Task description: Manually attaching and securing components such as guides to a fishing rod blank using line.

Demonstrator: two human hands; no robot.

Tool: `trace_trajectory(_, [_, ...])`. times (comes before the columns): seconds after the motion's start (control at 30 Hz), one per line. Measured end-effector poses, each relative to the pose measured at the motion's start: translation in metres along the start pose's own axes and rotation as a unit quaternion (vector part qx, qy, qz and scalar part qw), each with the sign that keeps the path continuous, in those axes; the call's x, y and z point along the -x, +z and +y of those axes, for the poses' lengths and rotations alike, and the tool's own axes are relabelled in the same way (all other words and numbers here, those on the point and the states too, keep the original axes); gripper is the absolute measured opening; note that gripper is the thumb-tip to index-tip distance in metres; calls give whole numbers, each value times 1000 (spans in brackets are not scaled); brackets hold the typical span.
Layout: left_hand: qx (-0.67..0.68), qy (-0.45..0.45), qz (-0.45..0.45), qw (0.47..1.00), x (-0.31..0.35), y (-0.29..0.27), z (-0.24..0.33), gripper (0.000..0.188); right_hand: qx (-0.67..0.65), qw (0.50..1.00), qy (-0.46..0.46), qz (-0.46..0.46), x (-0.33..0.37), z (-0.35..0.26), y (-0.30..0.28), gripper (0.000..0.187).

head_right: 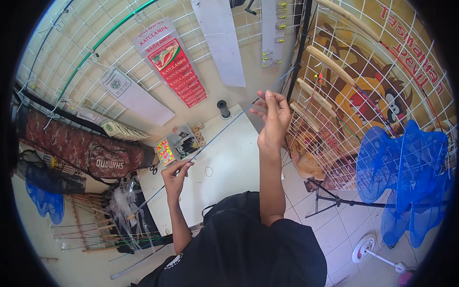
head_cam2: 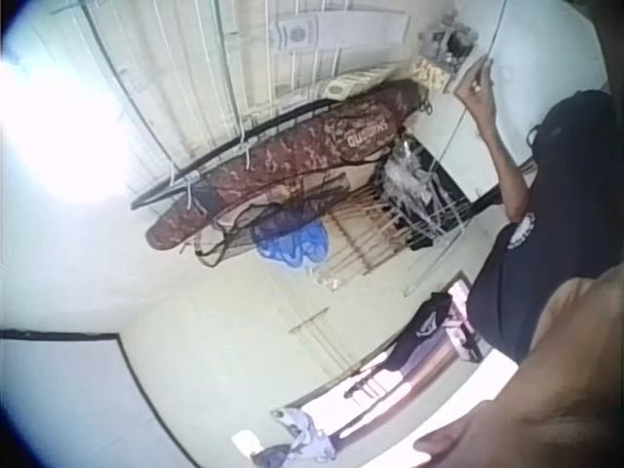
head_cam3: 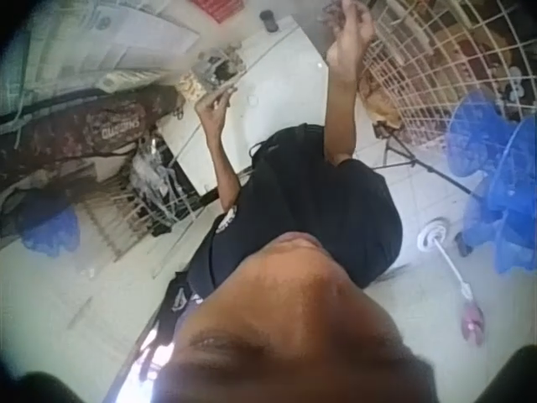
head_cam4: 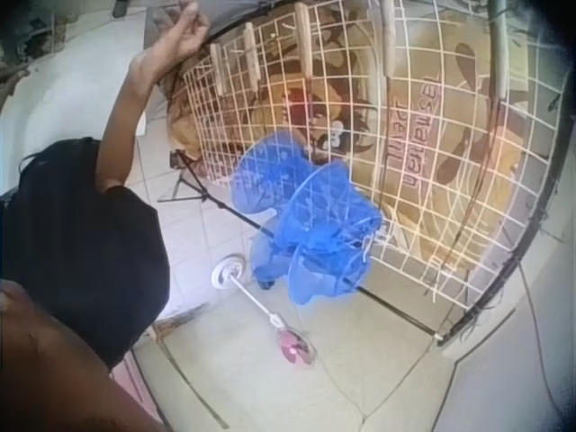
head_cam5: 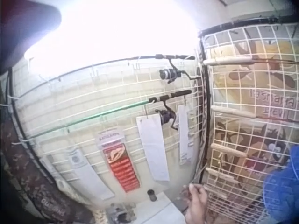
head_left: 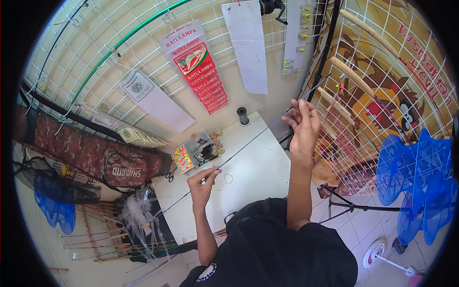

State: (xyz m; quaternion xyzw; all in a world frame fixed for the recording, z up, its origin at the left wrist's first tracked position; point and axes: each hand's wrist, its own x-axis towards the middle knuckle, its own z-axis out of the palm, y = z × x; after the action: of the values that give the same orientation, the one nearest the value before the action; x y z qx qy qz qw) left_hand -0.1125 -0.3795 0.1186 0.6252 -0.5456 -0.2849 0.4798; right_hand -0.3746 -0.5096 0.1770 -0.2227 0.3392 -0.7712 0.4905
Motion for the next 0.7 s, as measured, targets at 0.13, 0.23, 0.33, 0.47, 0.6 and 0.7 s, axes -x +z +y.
trace_trajectory(0.13, [10, 2, -7, 1000, 0, 2, -3, 14, -7, 1000, 0, -3, -17, -16, -1, 14])
trace_trajectory(0.23, [22, -4, -5, 1000, 1, 5, -4, 13, -21, 1000, -11, -6, -34, -26, -7, 16])
trace_trajectory(0.33, [14, -5, -5, 1000, 2, 6, -7, 13, -15, 999, -29, 8, -44, -38, -6, 14])
trace_trajectory(0.47, [15, -8, -4, 1000, 2, 6, -7, 13, -28, 999, -33, 4, -56, -47, -7, 14])
trace_trajectory(0.6, [19, -15, -6, 1000, 2, 6, -6, 13, -53, 998, -30, -2, -65, -51, -12, 14])
trace_trajectory(0.7, [20, -10, -11, 1000, 2, 7, -9, 13, -81, 996, -28, -10, -72, -46, -18, 14])
